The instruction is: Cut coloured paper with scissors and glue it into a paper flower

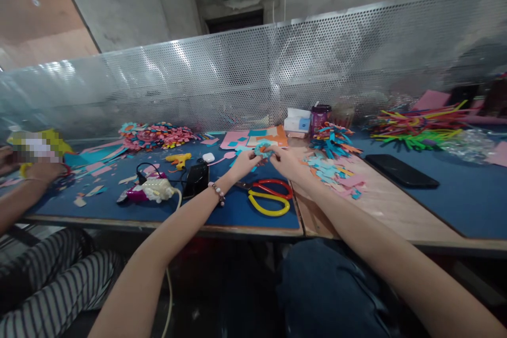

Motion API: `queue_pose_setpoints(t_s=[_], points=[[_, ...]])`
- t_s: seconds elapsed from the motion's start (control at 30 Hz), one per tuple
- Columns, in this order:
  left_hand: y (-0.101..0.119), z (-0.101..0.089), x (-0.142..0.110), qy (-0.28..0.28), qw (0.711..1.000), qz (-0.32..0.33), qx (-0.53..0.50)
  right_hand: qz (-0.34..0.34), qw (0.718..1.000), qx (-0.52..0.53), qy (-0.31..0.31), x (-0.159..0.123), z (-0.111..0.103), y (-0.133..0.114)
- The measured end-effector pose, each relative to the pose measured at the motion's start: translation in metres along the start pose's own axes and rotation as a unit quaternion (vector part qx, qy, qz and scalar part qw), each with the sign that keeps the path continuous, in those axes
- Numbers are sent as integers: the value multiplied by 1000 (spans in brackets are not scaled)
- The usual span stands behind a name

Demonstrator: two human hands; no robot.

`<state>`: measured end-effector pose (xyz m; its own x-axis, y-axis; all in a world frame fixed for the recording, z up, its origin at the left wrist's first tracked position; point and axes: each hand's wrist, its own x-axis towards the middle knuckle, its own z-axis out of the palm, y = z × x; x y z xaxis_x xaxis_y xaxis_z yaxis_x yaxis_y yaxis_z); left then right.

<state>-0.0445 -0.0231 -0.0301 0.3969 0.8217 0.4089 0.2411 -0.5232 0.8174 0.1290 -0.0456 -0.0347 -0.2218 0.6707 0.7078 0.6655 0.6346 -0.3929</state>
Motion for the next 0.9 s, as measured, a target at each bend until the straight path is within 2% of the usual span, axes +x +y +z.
queue_pose_setpoints(t_s=[0.23,0.63,0.9], points=[[-1,0,0,6,1000,6,3,14,1000,5,-18,-2,0,-2],[3,0,-2,-2,1000,9,-7,26,999,21,-7,-1,-2,-4],[-4,0,1,-9,1000,0,-25,14,1000,19,-3,-1,-2,-5]])
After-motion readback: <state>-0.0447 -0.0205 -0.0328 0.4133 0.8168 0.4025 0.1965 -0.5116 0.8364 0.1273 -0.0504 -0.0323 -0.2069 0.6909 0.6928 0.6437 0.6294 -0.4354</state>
